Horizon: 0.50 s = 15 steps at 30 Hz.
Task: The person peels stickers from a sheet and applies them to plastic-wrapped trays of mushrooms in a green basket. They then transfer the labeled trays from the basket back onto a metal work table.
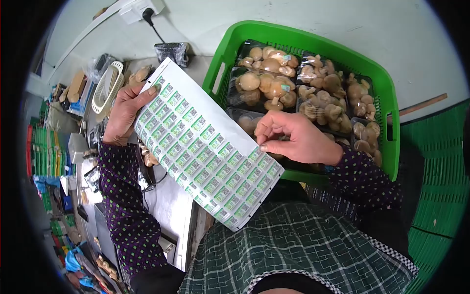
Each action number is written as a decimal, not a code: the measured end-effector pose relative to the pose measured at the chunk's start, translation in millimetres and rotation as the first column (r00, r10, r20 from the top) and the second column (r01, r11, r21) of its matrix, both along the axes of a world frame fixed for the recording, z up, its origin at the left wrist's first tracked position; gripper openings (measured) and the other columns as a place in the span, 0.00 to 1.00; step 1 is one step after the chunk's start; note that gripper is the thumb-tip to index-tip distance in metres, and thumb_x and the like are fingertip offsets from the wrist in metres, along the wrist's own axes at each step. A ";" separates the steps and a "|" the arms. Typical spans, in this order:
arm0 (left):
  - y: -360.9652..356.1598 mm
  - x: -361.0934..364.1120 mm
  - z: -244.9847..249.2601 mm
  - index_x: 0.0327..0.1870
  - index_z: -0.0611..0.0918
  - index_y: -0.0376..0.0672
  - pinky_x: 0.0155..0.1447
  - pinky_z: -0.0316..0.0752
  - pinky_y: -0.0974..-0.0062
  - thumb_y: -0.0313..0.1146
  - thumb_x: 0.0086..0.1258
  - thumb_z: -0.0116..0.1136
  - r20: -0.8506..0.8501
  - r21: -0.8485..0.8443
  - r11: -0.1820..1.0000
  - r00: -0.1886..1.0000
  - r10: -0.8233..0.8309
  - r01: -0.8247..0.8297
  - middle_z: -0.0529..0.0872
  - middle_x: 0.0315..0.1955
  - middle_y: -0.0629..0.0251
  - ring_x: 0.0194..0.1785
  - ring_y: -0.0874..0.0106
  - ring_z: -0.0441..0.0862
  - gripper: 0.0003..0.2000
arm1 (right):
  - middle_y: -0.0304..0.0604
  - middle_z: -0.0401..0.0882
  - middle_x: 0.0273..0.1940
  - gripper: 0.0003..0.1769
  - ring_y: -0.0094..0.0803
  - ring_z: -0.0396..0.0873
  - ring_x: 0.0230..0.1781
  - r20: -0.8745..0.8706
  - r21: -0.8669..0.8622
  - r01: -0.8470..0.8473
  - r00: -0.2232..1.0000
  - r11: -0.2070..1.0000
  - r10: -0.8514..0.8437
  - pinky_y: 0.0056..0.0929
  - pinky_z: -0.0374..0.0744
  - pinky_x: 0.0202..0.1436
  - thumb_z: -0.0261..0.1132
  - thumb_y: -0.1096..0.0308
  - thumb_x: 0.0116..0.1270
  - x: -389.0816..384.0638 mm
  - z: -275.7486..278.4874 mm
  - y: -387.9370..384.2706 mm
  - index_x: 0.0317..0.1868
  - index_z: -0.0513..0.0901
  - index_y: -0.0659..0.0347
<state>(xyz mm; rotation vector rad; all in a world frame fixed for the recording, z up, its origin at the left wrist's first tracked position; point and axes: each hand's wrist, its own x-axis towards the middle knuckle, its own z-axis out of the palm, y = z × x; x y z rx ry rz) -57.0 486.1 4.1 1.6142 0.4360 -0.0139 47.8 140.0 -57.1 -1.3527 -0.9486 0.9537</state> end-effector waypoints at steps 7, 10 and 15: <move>16.0 -2.8 -11.2 0.48 0.82 0.31 0.39 0.76 0.86 0.30 0.70 0.58 -0.030 0.009 1.000 0.999 0.021 -0.021 0.87 0.35 0.63 0.33 0.82 0.83 0.12 | 0.41 0.81 0.36 0.10 0.26 0.80 0.38 0.006 0.000 -0.014 1.000 1.000 0.014 0.24 0.77 0.42 0.64 0.80 0.60 -1.1 -10.0 24.4 0.43 0.78 0.65; 20.1 0.5 -15.2 0.46 0.82 0.31 0.37 0.76 0.86 0.29 0.69 0.59 -0.048 0.009 0.999 0.998 0.040 -0.039 0.87 0.35 0.64 0.32 0.82 0.82 0.11 | 0.42 0.80 0.35 0.10 0.30 0.80 0.36 0.268 0.092 0.031 0.962 0.995 -0.055 0.27 0.76 0.37 0.64 0.79 0.59 -3.5 -11.7 29.2 0.43 0.79 0.66; 28.4 4.7 -24.0 0.45 0.83 0.31 0.34 0.76 0.86 0.30 0.69 0.60 -0.082 0.019 1.000 0.996 0.024 -0.022 0.87 0.33 0.64 0.30 0.82 0.82 0.11 | 0.43 0.75 0.34 0.08 0.36 0.77 0.30 0.399 0.171 0.018 0.913 0.985 -0.086 0.30 0.75 0.32 0.63 0.79 0.60 -8.3 -13.8 34.0 0.41 0.78 0.65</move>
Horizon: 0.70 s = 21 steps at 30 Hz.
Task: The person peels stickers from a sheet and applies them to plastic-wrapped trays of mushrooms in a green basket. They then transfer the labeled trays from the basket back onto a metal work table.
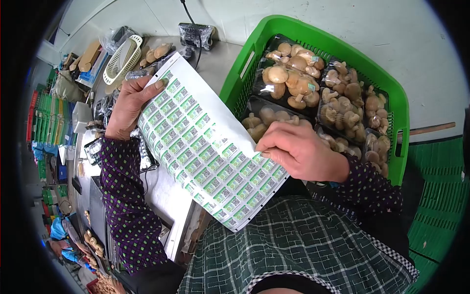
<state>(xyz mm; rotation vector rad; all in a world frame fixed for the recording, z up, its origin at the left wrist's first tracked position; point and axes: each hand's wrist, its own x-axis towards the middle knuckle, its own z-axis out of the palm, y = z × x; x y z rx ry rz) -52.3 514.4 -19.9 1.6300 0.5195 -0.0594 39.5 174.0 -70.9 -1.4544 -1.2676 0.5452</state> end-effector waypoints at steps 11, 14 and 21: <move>6.9 11.5 -14.2 0.44 0.83 0.31 0.36 0.73 0.86 0.32 0.69 0.60 -0.010 0.029 0.999 1.000 -0.015 0.015 0.86 0.31 0.67 0.30 0.83 0.80 0.11 | 0.43 0.72 0.35 0.08 0.36 0.76 0.33 0.497 0.127 0.183 0.839 0.975 -0.222 0.29 0.77 0.31 0.63 0.78 0.56 -10.1 -9.9 5.2 0.37 0.74 0.65; 10.3 12.7 -13.3 0.42 0.83 0.32 0.37 0.72 0.85 0.32 0.69 0.58 -0.057 0.107 0.993 0.998 -0.038 0.044 0.86 0.31 0.68 0.31 0.82 0.79 0.11 | 0.43 0.72 0.36 0.09 0.36 0.76 0.34 0.416 0.137 0.224 0.871 0.965 -0.261 0.30 0.77 0.32 0.63 0.78 0.55 -14.0 -8.7 5.6 0.36 0.74 0.64; -12.1 28.3 -28.4 0.51 0.80 0.33 0.48 0.73 0.82 0.33 0.70 0.54 0.015 0.182 0.980 0.997 0.075 -0.077 0.84 0.43 0.66 0.42 0.78 0.81 0.14 | 0.35 0.76 0.29 0.03 0.19 0.73 0.27 -0.189 -0.408 0.639 0.640 0.652 -0.745 0.21 0.72 0.29 0.63 0.74 0.62 47.2 -35.3 -192.7 0.35 0.77 0.65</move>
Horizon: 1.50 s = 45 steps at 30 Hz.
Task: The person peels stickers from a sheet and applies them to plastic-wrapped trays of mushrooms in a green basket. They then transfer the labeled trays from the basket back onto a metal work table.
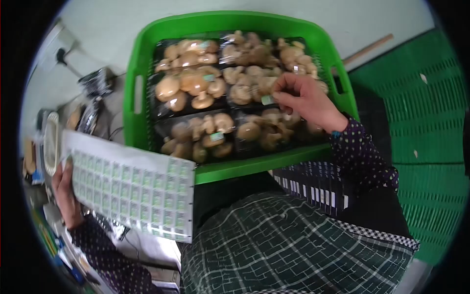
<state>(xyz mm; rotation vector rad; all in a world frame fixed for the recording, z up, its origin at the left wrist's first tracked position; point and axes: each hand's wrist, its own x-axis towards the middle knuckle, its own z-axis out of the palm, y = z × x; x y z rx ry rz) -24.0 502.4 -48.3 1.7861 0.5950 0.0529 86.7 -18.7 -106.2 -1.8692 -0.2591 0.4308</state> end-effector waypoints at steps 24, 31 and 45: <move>-10.7 -66.0 48.0 0.47 0.83 0.32 0.44 0.72 0.84 0.31 0.69 0.59 0.643 -0.017 0.965 0.736 0.212 -0.263 0.86 0.37 0.66 0.38 0.82 0.79 0.12 | 0.42 0.79 0.43 0.23 0.23 0.78 0.44 0.056 0.581 -0.305 0.940 0.755 0.337 0.23 0.77 0.48 0.63 0.80 0.63 -8.3 50.5 214.8 0.57 0.67 0.63; 17.5 -154.8 42.9 0.46 0.83 0.33 0.42 0.74 0.84 0.29 0.70 0.58 0.628 -0.040 0.848 0.647 0.433 -0.528 0.86 0.36 0.66 0.35 0.82 0.81 0.10 | 0.39 0.79 0.44 0.16 0.22 0.79 0.45 0.274 0.390 -0.665 0.744 0.637 0.609 0.22 0.78 0.49 0.63 0.83 0.62 -31.8 74.7 256.0 0.50 0.76 0.67; 11.5 -160.1 20.9 0.35 0.82 0.32 0.34 0.68 0.85 0.30 0.66 0.59 0.460 -0.034 0.875 0.770 0.443 -0.483 0.83 0.28 0.70 0.28 0.84 0.76 0.08 | 0.43 0.81 0.37 0.13 0.28 0.81 0.37 0.509 0.035 -0.892 0.404 0.450 0.760 0.24 0.77 0.41 0.64 0.83 0.58 -70.9 88.0 256.1 0.45 0.81 0.65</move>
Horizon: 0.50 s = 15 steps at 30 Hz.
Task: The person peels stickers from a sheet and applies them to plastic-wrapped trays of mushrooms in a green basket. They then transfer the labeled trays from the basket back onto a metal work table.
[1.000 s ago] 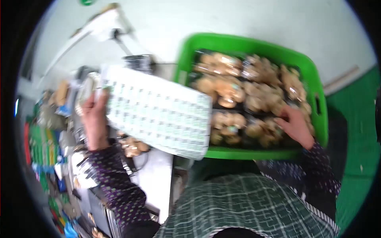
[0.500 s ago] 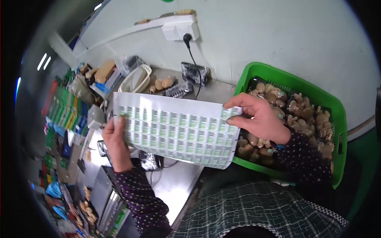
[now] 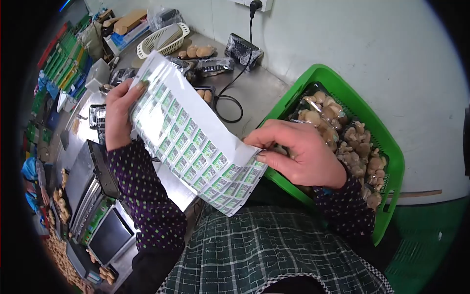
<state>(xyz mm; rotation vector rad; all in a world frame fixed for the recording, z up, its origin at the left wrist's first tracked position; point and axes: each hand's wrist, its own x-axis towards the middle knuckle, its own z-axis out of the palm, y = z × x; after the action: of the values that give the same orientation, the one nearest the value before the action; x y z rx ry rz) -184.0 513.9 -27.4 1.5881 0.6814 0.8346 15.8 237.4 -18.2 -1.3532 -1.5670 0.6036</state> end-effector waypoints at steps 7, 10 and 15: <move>5.6 8.9 -31.8 0.30 0.82 0.36 0.32 0.66 0.86 0.31 0.65 0.62 -0.042 -0.121 0.987 0.993 -0.113 0.107 0.82 0.23 0.73 0.25 0.85 0.74 0.07 | 0.44 0.80 0.37 0.18 0.30 0.80 0.35 0.136 -0.010 -0.023 0.990 1.000 0.024 0.25 0.77 0.38 0.66 0.83 0.56 -5.4 1.9 -14.7 0.49 0.79 0.65; -4.1 5.3 -38.6 0.31 0.83 0.36 0.32 0.67 0.86 0.32 0.64 0.63 -0.217 -0.094 0.995 0.975 -0.046 0.026 0.82 0.24 0.72 0.25 0.85 0.75 0.08 | 0.43 0.78 0.36 0.20 0.34 0.80 0.33 0.067 0.089 -0.008 0.998 0.996 0.002 0.27 0.77 0.35 0.64 0.82 0.55 -10.4 -9.0 -14.4 0.50 0.77 0.62; -14.9 4.0 -42.5 0.30 0.85 0.35 0.33 0.71 0.86 0.32 0.61 0.66 -0.214 -0.176 0.983 0.973 -0.087 0.049 0.84 0.24 0.70 0.25 0.84 0.78 0.08 | 0.43 0.78 0.35 0.16 0.35 0.80 0.30 0.113 0.074 -0.065 0.992 0.995 0.056 0.28 0.76 0.33 0.66 0.81 0.55 -4.9 -20.2 -18.9 0.45 0.79 0.63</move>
<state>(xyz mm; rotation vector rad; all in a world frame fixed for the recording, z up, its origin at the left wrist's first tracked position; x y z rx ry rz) -180.1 499.0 -69.9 1.5531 0.8287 0.5384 10.9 218.5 -38.4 -1.3036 -1.7084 0.5058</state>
